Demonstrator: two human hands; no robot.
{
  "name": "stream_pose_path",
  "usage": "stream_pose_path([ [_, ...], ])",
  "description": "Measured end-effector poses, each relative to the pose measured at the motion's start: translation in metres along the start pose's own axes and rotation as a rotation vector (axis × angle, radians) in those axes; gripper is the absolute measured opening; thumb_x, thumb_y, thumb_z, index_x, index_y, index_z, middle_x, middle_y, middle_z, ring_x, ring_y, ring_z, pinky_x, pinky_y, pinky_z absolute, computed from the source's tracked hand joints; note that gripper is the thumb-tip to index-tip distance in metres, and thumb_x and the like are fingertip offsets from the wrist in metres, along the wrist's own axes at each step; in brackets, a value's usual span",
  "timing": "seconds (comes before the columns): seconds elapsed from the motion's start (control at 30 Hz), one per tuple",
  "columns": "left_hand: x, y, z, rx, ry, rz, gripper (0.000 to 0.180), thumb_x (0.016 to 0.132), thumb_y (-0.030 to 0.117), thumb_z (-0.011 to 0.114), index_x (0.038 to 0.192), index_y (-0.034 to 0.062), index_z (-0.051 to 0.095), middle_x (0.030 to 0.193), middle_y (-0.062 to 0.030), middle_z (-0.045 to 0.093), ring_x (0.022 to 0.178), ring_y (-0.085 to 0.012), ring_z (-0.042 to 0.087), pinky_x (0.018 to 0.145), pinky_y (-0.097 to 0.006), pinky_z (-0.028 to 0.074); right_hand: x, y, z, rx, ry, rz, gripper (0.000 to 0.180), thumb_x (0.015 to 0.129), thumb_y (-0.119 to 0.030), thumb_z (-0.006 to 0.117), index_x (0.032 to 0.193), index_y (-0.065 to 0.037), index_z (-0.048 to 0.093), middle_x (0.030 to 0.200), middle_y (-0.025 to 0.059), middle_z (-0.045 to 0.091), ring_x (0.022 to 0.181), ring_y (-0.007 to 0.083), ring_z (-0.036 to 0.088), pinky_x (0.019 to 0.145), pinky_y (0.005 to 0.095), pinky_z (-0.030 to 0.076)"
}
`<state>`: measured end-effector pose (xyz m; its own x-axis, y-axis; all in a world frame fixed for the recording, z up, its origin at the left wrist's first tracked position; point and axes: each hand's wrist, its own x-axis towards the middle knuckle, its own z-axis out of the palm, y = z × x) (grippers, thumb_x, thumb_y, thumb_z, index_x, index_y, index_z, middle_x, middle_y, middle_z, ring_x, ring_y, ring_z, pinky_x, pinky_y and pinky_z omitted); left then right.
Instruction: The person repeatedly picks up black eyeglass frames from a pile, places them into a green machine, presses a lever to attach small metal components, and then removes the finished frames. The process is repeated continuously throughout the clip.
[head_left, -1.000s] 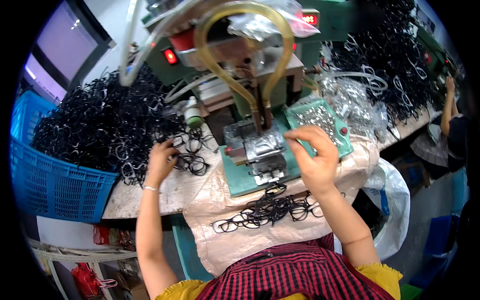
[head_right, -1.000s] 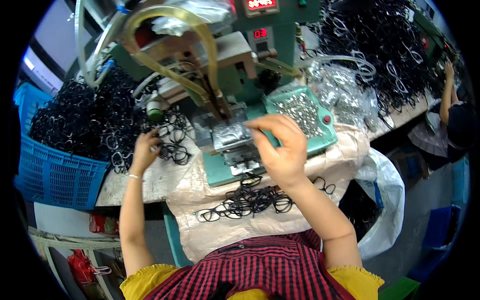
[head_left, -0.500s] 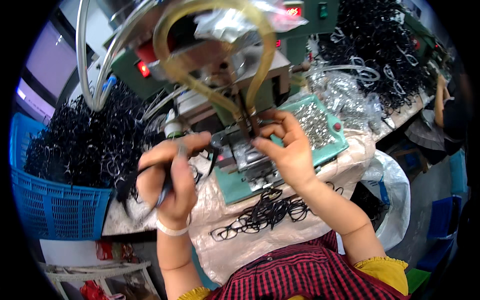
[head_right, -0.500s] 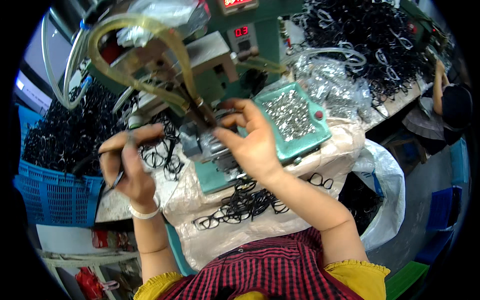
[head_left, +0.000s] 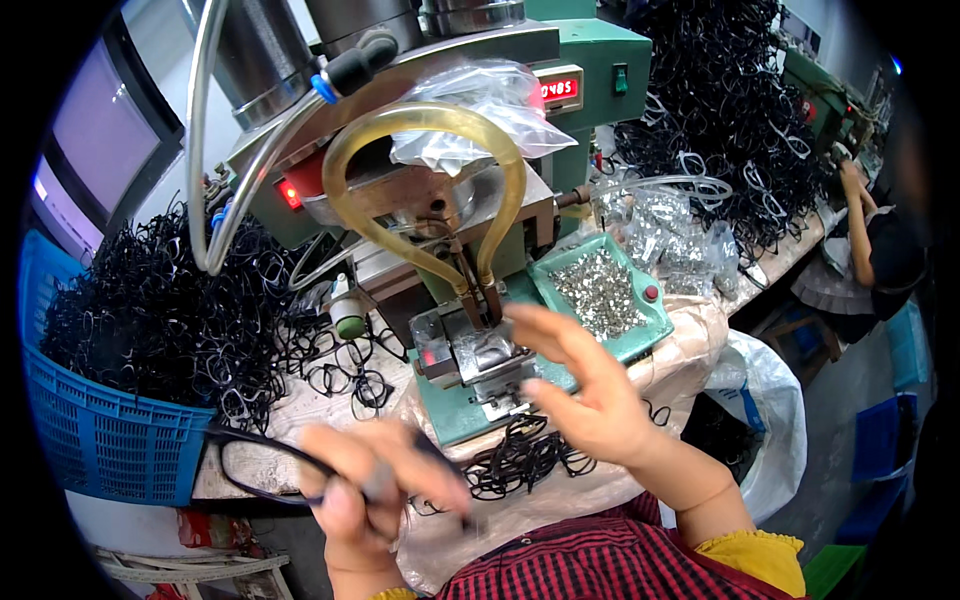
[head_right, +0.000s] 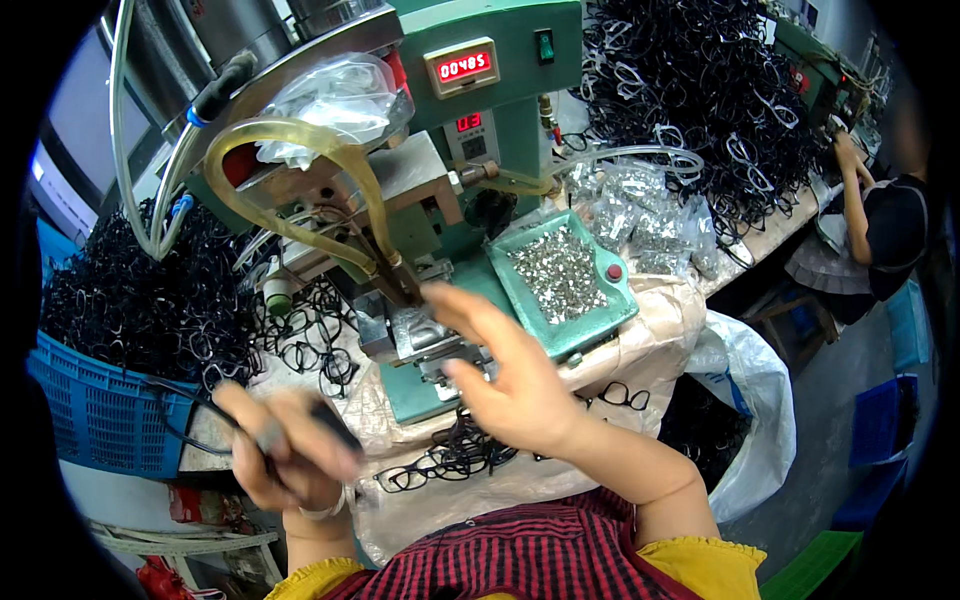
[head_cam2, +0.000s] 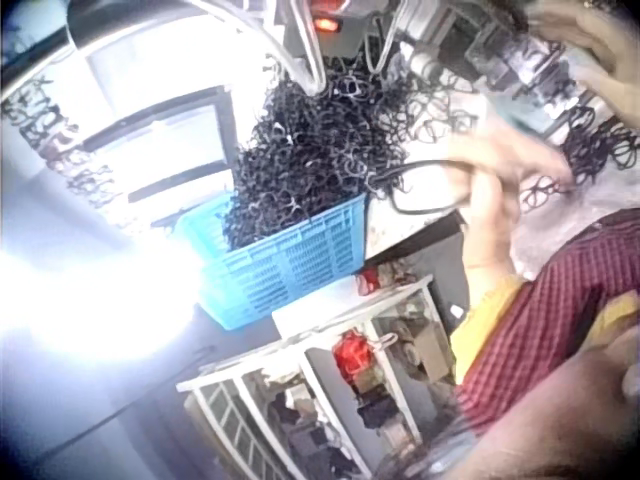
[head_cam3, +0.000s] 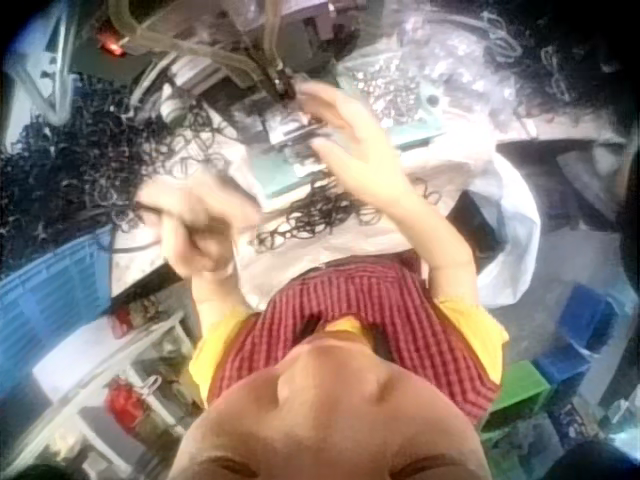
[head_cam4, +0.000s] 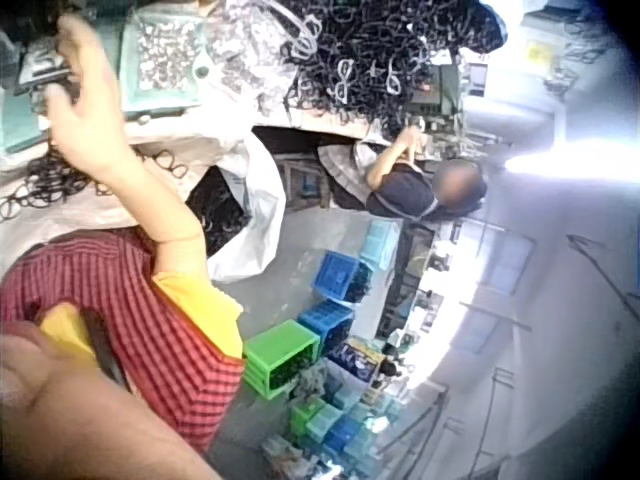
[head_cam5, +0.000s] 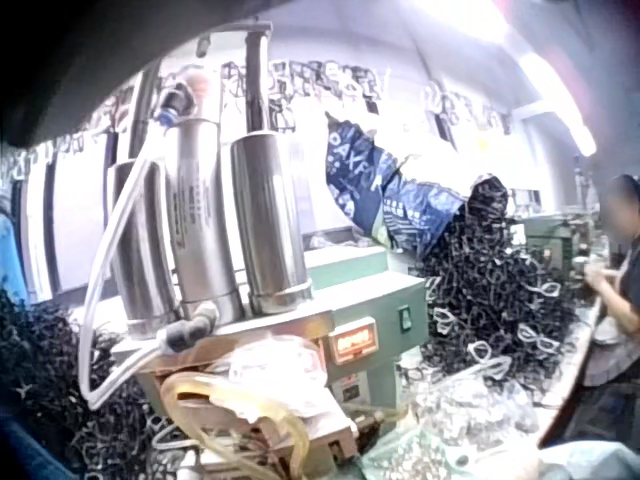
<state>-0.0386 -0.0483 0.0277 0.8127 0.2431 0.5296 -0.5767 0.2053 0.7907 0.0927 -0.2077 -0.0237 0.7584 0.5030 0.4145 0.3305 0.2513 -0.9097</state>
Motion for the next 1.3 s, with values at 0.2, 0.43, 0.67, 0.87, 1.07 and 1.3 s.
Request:
stream_pose_path([
  [0.2,-0.02,-0.039,-0.002,-0.357,-0.123,-0.904,0.018,0.103,0.023,0.037,0.103,0.0065,0.043,0.086,-0.0331,0.067,0.056,-0.0296,0.064,0.053,-0.031,0.051,-0.047,0.068,-0.104,-1.219,0.289,0.146,0.032,0.075,-0.016,0.077,0.104,-0.004,0.07,0.101,0.0137,0.065,0.1,0.0336,0.058,0.088,0.0449,0.045],
  [0.43,-0.004,-0.072,0.016,-0.492,0.149,-1.031,0.018,0.102,0.028,0.042,0.099,0.0107,0.049,0.08,-0.0285,0.067,0.047,-0.028,0.062,0.036,-0.031,0.046,0.012,0.102,-0.086,-1.106,0.331,-0.096,0.012,0.077,-0.016,0.076,0.08,-0.008,0.069,0.084,0.0071,0.064,0.091,0.0298,0.059,0.081,0.0416,0.047],
  [0.67,0.004,-0.073,0.019,-0.494,0.139,-1.05,0.019,0.101,0.028,0.043,0.099,0.0102,0.049,0.078,-0.0269,0.067,0.045,-0.0271,0.063,0.032,-0.028,0.044,0.019,0.112,-0.081,-1.081,0.214,-0.194,0.009,0.078,-0.017,0.074,0.082,-0.011,0.069,0.099,0.0042,0.065,0.102,0.0291,0.059,0.08,0.0424,0.047],
  [0.87,-0.011,-0.075,0.001,-0.34,0.083,-1.02,0.034,0.106,0.036,0.042,0.104,0.003,0.05,0.082,-0.0257,0.069,0.057,-0.0288,0.068,0.041,-0.032,0.053,0.033,0.12,-0.082,-1.038,0.199,-0.171,0.01,0.085,-0.013,0.068,0.091,-0.005,0.071,0.091,0.0146,0.066,0.09,0.036,0.06,0.08,0.045,0.047],
  [1.07,-0.098,-0.108,-0.029,1.033,-0.124,-0.635,0.072,0.096,0.033,0.064,0.148,-0.0038,0.031,0.152,-0.0306,0.032,0.144,-0.0419,0.029,0.118,-0.049,0.027,0.0,0.113,-0.095,-0.894,0.239,-0.097,0.015,0.089,-0.006,0.058,0.097,-0.005,0.071,0.084,0.0122,0.066,0.081,0.0303,0.061,0.079,0.0387,0.047],
  [1.3,-0.073,-0.001,-0.035,0.842,-0.531,-0.379,0.043,0.088,0.014,0.073,0.124,-0.0032,0.06,0.12,-0.0165,0.066,0.109,-0.0268,0.065,0.094,-0.036,0.052,0.006,0.1,-0.078,-0.417,0.297,0.041,0.014,0.086,-0.002,0.069,0.1,0.0,0.071,0.092,0.0066,0.072,0.086,0.0134,0.066,0.08,0.0265,0.051],
])
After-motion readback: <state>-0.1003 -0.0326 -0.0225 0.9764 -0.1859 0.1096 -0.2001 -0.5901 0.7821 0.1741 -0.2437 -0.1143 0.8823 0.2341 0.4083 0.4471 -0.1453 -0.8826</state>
